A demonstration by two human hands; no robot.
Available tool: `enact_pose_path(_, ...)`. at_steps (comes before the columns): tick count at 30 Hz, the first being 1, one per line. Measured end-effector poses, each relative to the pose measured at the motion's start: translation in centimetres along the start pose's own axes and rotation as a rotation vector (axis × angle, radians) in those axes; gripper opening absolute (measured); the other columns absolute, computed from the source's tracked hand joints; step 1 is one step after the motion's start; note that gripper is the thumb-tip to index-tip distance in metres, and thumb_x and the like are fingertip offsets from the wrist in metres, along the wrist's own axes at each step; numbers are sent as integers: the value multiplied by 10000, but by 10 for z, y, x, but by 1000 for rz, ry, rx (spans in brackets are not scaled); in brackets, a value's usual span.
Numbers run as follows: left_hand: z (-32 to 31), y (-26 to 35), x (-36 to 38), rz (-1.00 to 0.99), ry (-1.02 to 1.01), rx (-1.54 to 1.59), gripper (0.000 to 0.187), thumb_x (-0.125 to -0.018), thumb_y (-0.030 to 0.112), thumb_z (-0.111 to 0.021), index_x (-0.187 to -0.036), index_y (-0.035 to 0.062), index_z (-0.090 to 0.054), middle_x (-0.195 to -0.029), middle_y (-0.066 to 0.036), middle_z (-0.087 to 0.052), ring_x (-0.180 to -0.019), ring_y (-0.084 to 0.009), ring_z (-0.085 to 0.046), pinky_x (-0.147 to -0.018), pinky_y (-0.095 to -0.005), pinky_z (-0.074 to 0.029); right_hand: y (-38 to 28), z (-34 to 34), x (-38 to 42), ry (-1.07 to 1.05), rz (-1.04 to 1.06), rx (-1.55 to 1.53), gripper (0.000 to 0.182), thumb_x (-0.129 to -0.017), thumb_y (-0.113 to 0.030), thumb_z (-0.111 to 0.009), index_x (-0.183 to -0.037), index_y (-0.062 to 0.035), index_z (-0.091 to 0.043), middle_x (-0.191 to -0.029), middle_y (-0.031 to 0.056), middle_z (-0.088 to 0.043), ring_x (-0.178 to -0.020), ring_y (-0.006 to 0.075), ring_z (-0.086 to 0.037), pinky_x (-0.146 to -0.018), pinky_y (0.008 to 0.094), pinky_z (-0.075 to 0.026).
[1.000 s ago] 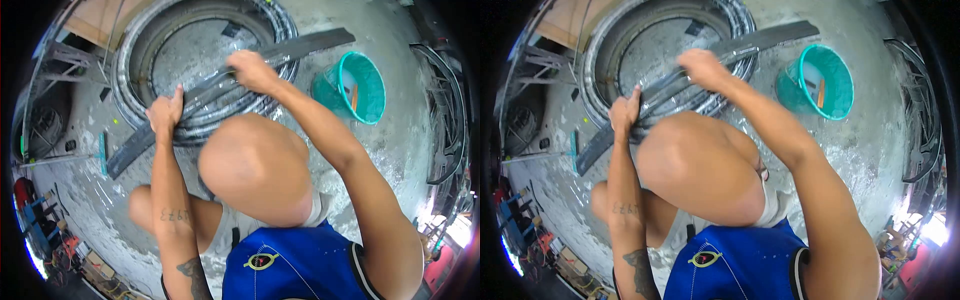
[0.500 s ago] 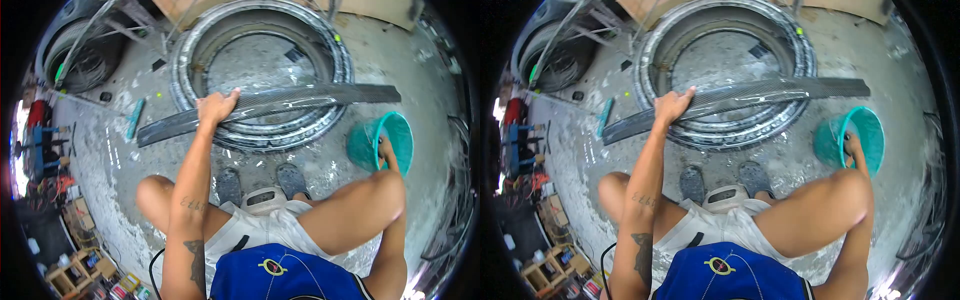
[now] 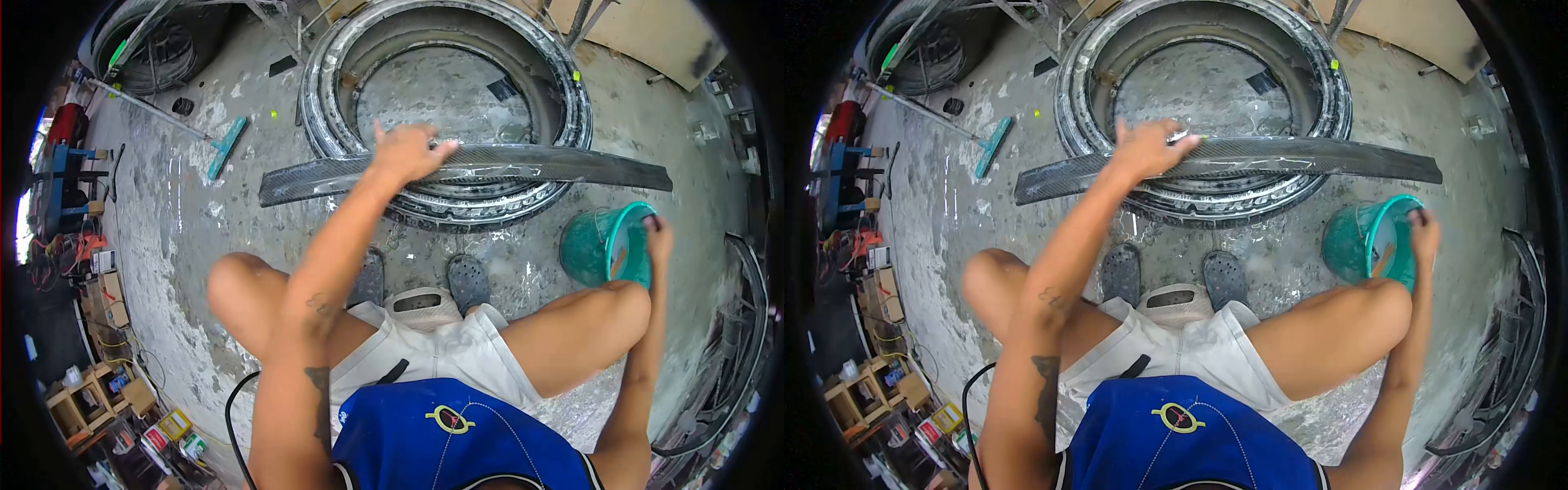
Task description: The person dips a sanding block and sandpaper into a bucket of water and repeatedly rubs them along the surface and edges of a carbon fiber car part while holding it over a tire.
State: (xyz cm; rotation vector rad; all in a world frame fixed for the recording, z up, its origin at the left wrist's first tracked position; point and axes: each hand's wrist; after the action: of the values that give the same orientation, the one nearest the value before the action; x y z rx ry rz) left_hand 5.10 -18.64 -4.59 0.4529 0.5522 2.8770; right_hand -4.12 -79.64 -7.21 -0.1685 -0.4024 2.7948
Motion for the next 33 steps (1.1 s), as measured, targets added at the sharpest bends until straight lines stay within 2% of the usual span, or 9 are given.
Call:
enact_pose_path(4,-3,-72,28,42,255,-71,717,-942,704,-442,-1408,184,-604,-1586,-157,-405,-1498,-334,-319,-1192,-680,-43,-106,77,-29,118,168,-131,236,-979,-198,-642,-1063,8,-722,-977,149,-751,-893,212,-701,-829,337,-514)
enact_pose_path(7,-9,-99,43,161,245,-125,680,-965,705,-376,-1445,266,-574,-1655,-113,-284,-1556,-337,-146,-1186,-693,11,-164,21,-40,43,418,-73,218,-956,-178,-650,-1059,0,-724,-1008,132,-743,-890,237,-700,-822,347,-522)
enact_pose_path(10,-3,-89,45,134,176,-174,652,-979,686,-353,-1415,272,-606,-1654,-98,-293,-1559,-353,-119,-1176,-705,43,-260,-89,1,-128,368,-381,200,-854,-51,-628,-1019,-50,-741,-999,158,-726,-901,309,-700,-809,372,-544)
enact_pose_path(15,-4,-91,34,54,149,-231,623,-975,668,-390,-1366,260,-653,-1617,-103,-370,-1556,-360,-135,-1152,-726,71,-467,-155,107,-12,742,-483,284,-782,39,-572,-1008,-43,-723,-954,166,-689,-948,368,-654,-860,458,-521)
enact_pose_path(18,-5,-90,33,62,131,-80,643,-969,655,-396,-1347,211,-666,-1582,-121,-424,-1549,-365,-162,-1140,-750,69,-429,-137,87,29,795,-433,265,-785,30,-579,-999,-40,-718,-960,163,-703,-955,360,-666,-891,454,-521)
enact_pose_path(22,-4,-81,30,147,82,-50,720,-925,714,-441,-1293,152,-702,-1534,-130,-486,-1540,-311,-217,-1154,-739,40,-274,-93,18,94,481,-199,228,-838,2,-606,-1026,-46,-725,-989,168,-719,-932,352,-696,-858,416,-553)
enact_pose_path(25,-6,-83,28,178,78,-69,728,-919,734,-432,-1238,154,-736,-1511,-85,-522,-1532,-296,-240,-1160,-736,28,-300,-104,40,243,435,-141,242,-819,2,-616,-1027,-51,-728,-977,173,-719,-929,354,-697,-866,426,-549)
enact_pose_path(30,-14,-89,28,139,141,-57,714,-929,716,-437,-1237,145,-735,-1469,-83,-565,-1539,-282,-225,-1174,-721,30,-473,-161,117,165,755,-339,210,-762,6,-624,-923,-77,-731,-972,127,-732,-914,315,-697,-845,440,-539)
enact_pose_path(33,-17,-93,30,98,189,-45,722,-929,722,-423,-1249,152,-732,-1492,-44,-546,-1543,-281,-210,-1172,-721,32,-423,-141,96,108,801,-321,245,-779,45,-602,-972,-50,-719,-949,149,-716,-903,337,-692,-837,429,-545)
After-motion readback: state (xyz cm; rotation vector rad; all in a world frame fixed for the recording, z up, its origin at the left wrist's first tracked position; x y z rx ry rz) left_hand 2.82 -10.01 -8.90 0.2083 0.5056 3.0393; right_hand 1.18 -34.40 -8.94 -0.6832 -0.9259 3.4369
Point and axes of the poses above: each hand's wrist, its own x-axis away from the middle knuckle, its own z-axis out of the back of the hand, y = z × x
